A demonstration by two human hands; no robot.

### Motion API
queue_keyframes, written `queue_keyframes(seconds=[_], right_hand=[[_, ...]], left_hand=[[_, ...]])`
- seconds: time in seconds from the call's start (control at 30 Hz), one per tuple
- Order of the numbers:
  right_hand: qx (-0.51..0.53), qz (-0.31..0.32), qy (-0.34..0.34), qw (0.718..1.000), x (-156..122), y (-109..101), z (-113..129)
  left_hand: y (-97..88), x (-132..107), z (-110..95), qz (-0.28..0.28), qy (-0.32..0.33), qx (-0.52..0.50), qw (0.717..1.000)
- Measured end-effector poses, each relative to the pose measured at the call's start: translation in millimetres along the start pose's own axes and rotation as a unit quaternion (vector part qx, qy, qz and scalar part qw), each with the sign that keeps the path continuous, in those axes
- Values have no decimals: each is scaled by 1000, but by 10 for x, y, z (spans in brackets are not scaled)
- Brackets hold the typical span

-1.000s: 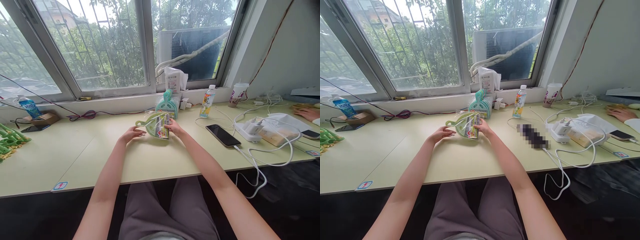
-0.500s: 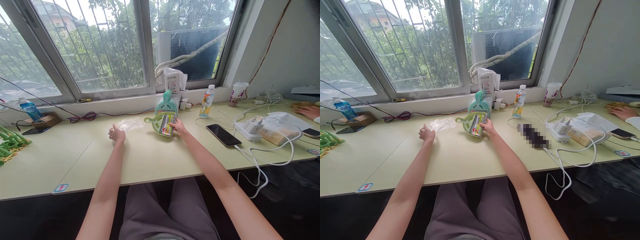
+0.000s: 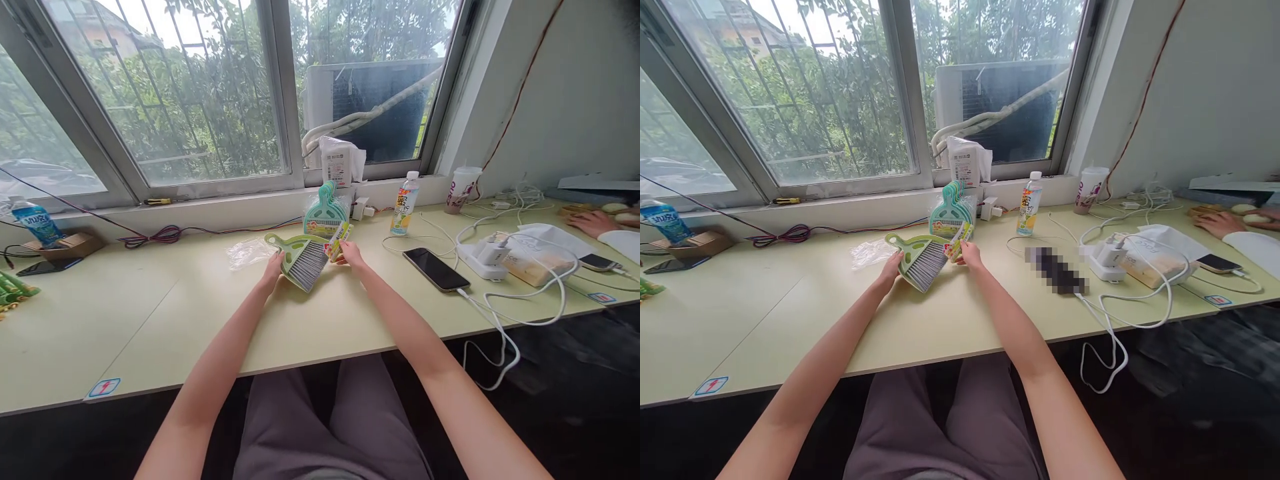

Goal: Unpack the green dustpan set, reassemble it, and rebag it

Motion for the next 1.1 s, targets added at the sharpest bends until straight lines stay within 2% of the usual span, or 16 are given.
queue_keyframes(seconds=[0.1, 0.2, 0.3, 0.37, 0.4, 0.43, 0.47, 0.57, 0.6, 0.67, 0.77, 0.87, 0.97, 1.03, 1.1], right_hand=[[86, -102, 12, 991, 85, -401, 33], [132, -113, 66, 983, 113, -596, 45], [50, -102, 51, 992, 28, -531, 152], [-59, -122, -32, 990, -114, -363, 261], [-132, -139, -98, 977, -217, -237, 319], [-219, -152, -172, 948, -338, -77, 361], [-310, -159, -237, 907, -461, 107, 368], [-514, -145, -350, 769, -753, 603, 225], [-548, -141, -363, 741, -811, 699, 173], [-578, -142, -366, 715, -867, 788, 113], [-567, -145, -350, 731, -841, 756, 109], [-503, -158, -330, 783, -762, 654, 116], [-423, -167, -316, 833, -691, 606, 90], [-372, -147, -316, 860, -659, 621, 98], [-319, -99, -323, 885, -641, 640, 163]], left_hand=[[-143, 55, -18, -4, 30, 23, 999], [-129, 40, 8, 26, 13, 47, 998], [-3, -1, -9, 68, 13, 49, 996], [90, -28, -50, 90, 24, 39, 995], [130, -41, -74, 97, 30, 35, 994], [167, -54, -96, 102, 34, 33, 994], [202, -67, -117, 107, 39, 32, 993], [285, -104, -170, 115, 59, 39, 991], [304, -114, -182, 115, 67, 44, 990], [328, -128, -202, 109, 82, 48, 990], [369, -144, -220, 120, 83, 29, 989], [412, -152, -262, 148, 72, 12, 986], [407, -138, -319, 153, 76, 32, 985], [384, -121, -323, 156, 77, 50, 984], [319, -90, -286, 152, 73, 59, 984]])
Point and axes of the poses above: each hand's wrist, its own x-axis towards the middle knuckle, its own y-axis out of the palm, z = x × y, the point moved 6 cm from there along x, towards the middle knuckle, and after that the axes turned 14 degrees about y, right-handed, at the moved point
